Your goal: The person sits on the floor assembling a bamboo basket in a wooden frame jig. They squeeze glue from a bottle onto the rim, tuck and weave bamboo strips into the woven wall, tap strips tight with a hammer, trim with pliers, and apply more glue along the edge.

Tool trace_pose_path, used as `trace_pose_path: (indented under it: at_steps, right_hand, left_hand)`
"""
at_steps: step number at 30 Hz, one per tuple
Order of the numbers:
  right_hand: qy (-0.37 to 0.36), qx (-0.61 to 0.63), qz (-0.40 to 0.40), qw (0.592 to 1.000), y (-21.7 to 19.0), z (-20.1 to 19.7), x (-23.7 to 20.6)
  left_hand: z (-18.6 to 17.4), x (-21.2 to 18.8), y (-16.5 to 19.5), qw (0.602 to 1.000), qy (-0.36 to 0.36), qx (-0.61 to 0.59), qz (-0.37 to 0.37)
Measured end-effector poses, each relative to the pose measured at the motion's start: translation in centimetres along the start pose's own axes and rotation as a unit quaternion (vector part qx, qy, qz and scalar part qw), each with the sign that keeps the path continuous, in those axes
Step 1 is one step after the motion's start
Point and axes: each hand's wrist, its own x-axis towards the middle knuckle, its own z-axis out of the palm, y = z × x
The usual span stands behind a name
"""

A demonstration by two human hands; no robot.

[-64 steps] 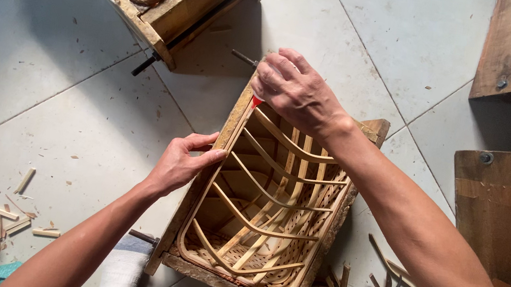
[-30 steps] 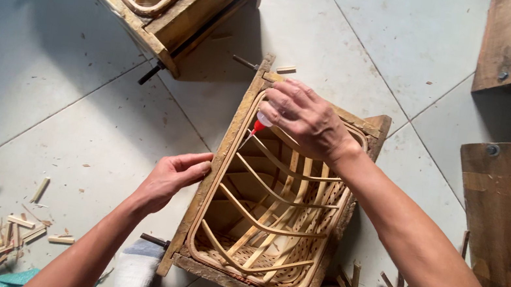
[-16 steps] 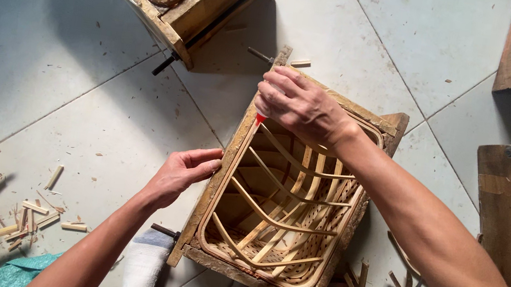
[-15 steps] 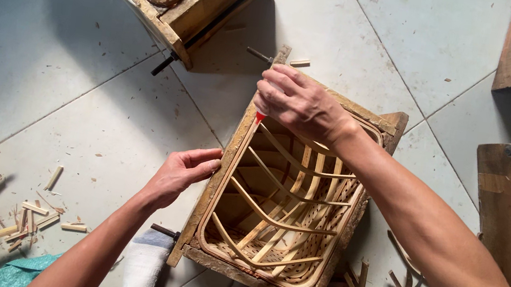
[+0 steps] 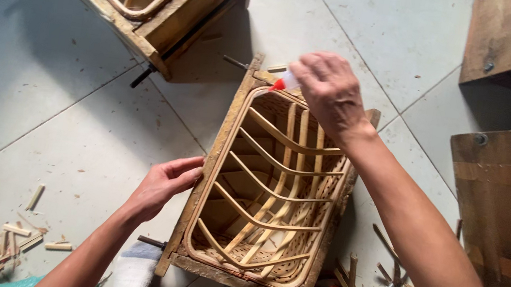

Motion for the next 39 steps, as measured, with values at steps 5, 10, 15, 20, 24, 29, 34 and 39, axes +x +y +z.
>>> trace_pose_path:
  at_steps: [5, 10, 15, 20, 24, 29, 34, 39]
  right_hand:
    - [-0.138, 0.146, 0.256, 0.946, -0.3, -4.9, -5.8]
    - [-0.112, 0.084, 0.214, 0.967, -1.7, -5.5, -7.4]
    - [-0.097, 0.035, 0.176, 0.979, -1.9, -4.3, -7.0]
    - [-0.093, 0.007, 0.153, 0.984, -1.6, -2.9, -6.4]
    - [-0.095, -0.004, 0.141, 0.985, -1.5, -2.0, -5.9]
    - [-0.118, -0.021, 0.131, 0.984, -1.5, -2.9, -5.7]
    - [-0.111, -0.010, 0.143, 0.983, -0.8, -5.9, -7.2]
    - [-0.114, -0.010, 0.157, 0.981, -0.6, -6.4, -8.4]
  left_hand:
    - [0.3, -2.7, -0.5, 0.992, -0.053, 0.114, 0.009]
    - [1.0, -4.1, -1.4, 0.979, -0.021, 0.201, -0.015]
    - [0.9, -4.0, -1.6, 0.984, -0.030, 0.176, 0.013]
    - [0.7, -3.8, -1.8, 0.982, -0.030, 0.186, 0.015]
    - [0.6, -3.6, -2.1, 0.980, -0.026, 0.199, 0.009]
    - [0.4, -3.5, -2.3, 0.978, -0.022, 0.205, -0.009]
    - [0.5, -3.6, -2.2, 0.982, -0.026, 0.186, -0.007]
    - [0.7, -3.7, -2.1, 0.983, -0.031, 0.178, -0.011]
